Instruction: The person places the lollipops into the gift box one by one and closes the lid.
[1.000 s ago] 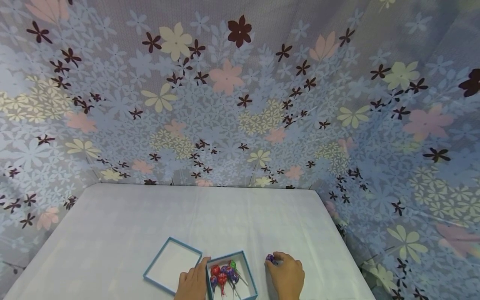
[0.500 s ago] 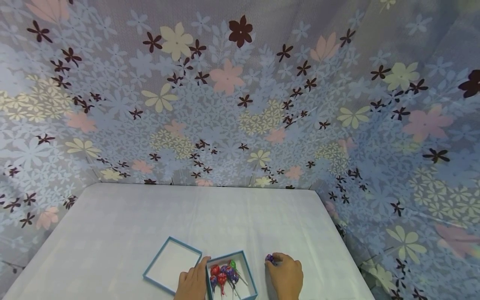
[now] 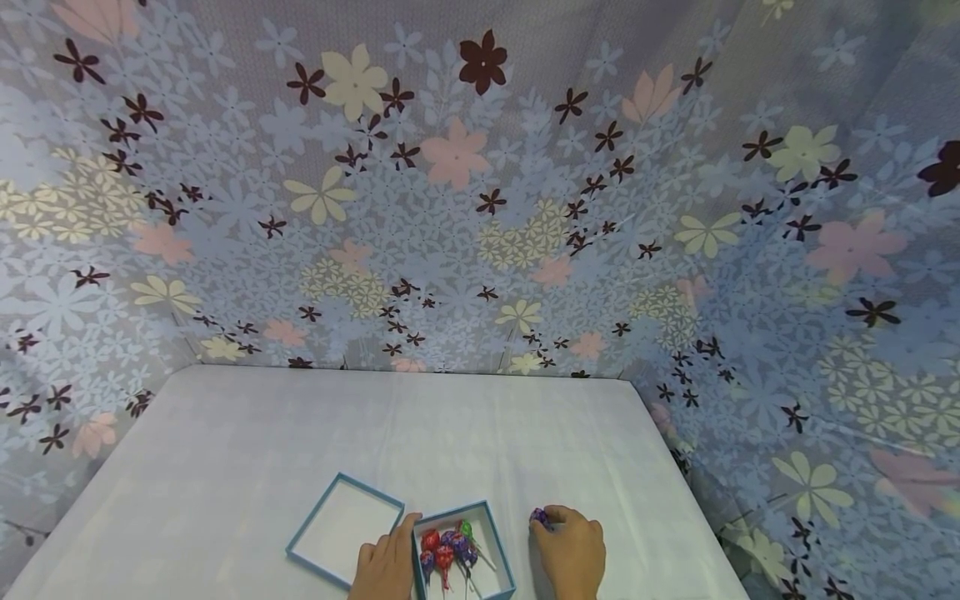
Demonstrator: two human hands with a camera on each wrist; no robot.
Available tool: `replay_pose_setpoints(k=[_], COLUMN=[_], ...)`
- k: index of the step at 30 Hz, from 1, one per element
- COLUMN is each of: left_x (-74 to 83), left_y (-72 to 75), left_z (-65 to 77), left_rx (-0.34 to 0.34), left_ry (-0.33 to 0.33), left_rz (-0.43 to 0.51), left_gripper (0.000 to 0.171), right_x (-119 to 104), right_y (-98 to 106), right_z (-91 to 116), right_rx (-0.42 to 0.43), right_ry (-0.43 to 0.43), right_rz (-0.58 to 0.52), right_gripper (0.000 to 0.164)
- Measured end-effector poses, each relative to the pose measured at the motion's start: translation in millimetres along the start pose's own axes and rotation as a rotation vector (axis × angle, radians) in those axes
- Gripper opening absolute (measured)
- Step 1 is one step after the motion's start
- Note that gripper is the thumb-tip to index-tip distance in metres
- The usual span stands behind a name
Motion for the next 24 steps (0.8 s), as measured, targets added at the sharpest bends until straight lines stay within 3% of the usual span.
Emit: replay_pose_setpoints(k=[6, 11, 14, 21, 24], left_x=[0.6, -1.5, -1.6, 1.0, 0.7], left_y=[2.0, 3.0, 2.3, 7.1, 5.8], left_z=[0.9, 1.7, 1.9, 2.3, 1.2], left_rx=[0.056, 0.092, 0.069, 0.085, 0.044], left_ry=[-0.023, -0.031, -0.030, -0.030, -0.029], left_rz=[-0.016, -0.019, -0.014, 0.004, 0.007], left_gripper=[0.056, 0.075, 0.077, 0.063, 0.063], right_x=[-0.9, -3.2, -4.2, -12.6, -16.7], right_y=[-0.4, 0.8, 2.1, 9.4, 11.6], right_z=[0.8, 2.1, 3.3, 7.5, 9.4], right_rx=[0.005, 0.009, 0.019, 0.082, 0.105], right_ry=[-0.009, -0.010, -0.020, 0.007, 0.030], right_rz=[0.000, 0.000, -0.003, -0.027, -0.042], right_gripper=[0.031, 0.031, 0.031, 0.027, 0.026])
Point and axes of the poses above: each hand's wrist, its own z-axis away from the middle knuckle, its own y-axis out of the back of the hand, x = y × z, the point moved 10 cm from there along -z, towards the middle knuckle, and after that the axes turned 15 degrees about y, right-handed, at the moved point
